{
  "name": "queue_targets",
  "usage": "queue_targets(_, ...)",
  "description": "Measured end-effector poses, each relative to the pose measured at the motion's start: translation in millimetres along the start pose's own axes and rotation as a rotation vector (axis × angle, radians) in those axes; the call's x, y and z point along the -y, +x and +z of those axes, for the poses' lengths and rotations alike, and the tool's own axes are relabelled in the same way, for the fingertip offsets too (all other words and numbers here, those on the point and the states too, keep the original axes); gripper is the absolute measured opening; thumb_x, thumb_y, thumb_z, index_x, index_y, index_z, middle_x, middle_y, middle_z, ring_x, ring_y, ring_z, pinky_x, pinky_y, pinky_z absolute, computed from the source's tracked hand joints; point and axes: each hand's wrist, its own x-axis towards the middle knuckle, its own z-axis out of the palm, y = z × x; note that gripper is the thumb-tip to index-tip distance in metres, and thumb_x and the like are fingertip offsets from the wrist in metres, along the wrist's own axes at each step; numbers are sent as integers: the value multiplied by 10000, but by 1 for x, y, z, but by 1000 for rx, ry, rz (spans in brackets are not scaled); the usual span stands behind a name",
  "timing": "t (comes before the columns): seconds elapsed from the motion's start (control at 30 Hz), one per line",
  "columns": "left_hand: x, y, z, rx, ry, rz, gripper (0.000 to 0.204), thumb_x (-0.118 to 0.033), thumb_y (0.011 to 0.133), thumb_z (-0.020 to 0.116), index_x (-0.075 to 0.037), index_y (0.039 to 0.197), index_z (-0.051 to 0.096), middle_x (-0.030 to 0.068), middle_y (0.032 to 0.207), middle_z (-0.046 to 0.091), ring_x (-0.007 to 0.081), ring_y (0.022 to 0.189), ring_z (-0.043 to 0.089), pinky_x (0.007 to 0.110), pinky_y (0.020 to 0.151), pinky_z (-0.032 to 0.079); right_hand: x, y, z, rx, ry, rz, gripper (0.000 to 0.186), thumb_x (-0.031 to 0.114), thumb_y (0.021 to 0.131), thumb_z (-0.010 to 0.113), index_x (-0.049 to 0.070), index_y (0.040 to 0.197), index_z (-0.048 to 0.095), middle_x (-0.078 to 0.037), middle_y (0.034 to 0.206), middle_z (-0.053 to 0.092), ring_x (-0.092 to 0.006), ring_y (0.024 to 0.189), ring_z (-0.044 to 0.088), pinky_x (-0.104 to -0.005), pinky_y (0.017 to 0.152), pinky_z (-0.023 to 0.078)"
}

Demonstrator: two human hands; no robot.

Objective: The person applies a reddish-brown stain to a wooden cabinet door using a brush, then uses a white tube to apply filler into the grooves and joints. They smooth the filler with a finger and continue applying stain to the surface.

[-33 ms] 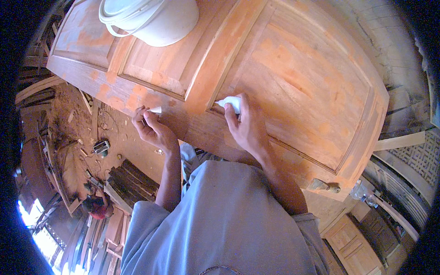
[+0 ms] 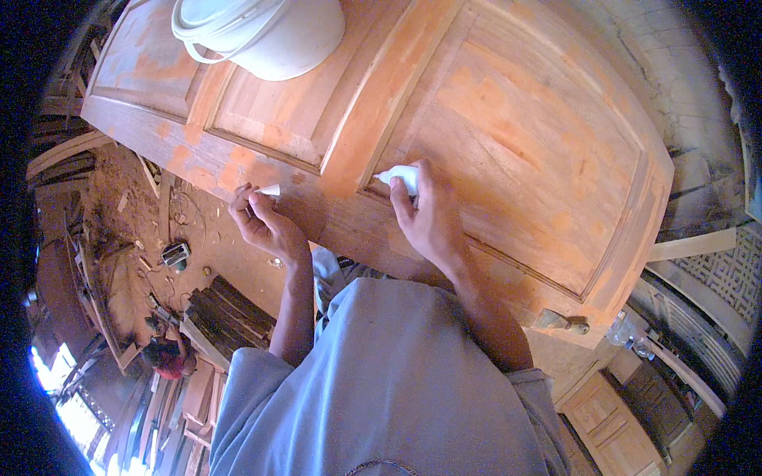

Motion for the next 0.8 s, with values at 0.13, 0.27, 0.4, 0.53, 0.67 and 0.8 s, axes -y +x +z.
queue_targets(0.13,-1,-1,-1,8,-13,-20,160,-125,995,526,14,933,575,123,1065,545,157,880,520,266,696,442,-4,9,-3,-9,56,24,234,213,983,576,-19,1015,592,-141,805,689,-174,652,634,-328,570,478)
queue_targets(0.27,0,0,1,-7,-4,17,157,-123,996,526,14,938,576,123,1072,543,137,835,511,253,654,431,-7,17,-6,-49,17,-17,232,212,984,577,-17,1013,600,-116,764,670,-139,633,600,-308,558,462)
queue_targets(0.4,0,0,1,-14,-19,-2,151,-115,994,526,17,939,574,126,1072,543,133,819,506,254,647,425,-7,22,-9,-51,18,8,232,211,984,579,-18,1014,601,-99,729,646,-119,613,573,-305,539,448)
queue_targets(0.53,0,-1,1,-10,-8,-19,144,-108,990,527,19,941,574,130,1072,543,138,830,508,256,652,429,-5,25,-10,-82,36,8,235,213,983,583,-19,1017,603,-94,721,642,-113,602,565,-307,525,441)
queue_targets(0.67,1,0,1,-24,-8,8,144,-111,990,532,19,947,575,134,1076,543,145,834,513,257,658,438,-5,28,-11,-77,-5,0,252,226,970,589,-21,1018,596,-202,815,694,-293,666,684,-385,571,523)
queue_targets(0.8,2,0,0,-10,8,-7,143,-108,989,529,21,951,575,135,1075,542,156,856,523,262,674,446,-4,34,-14,-87,4,37,248,223,971,589,-18,1028,605,-205,824,697,-283,672,690,-384,576,525)
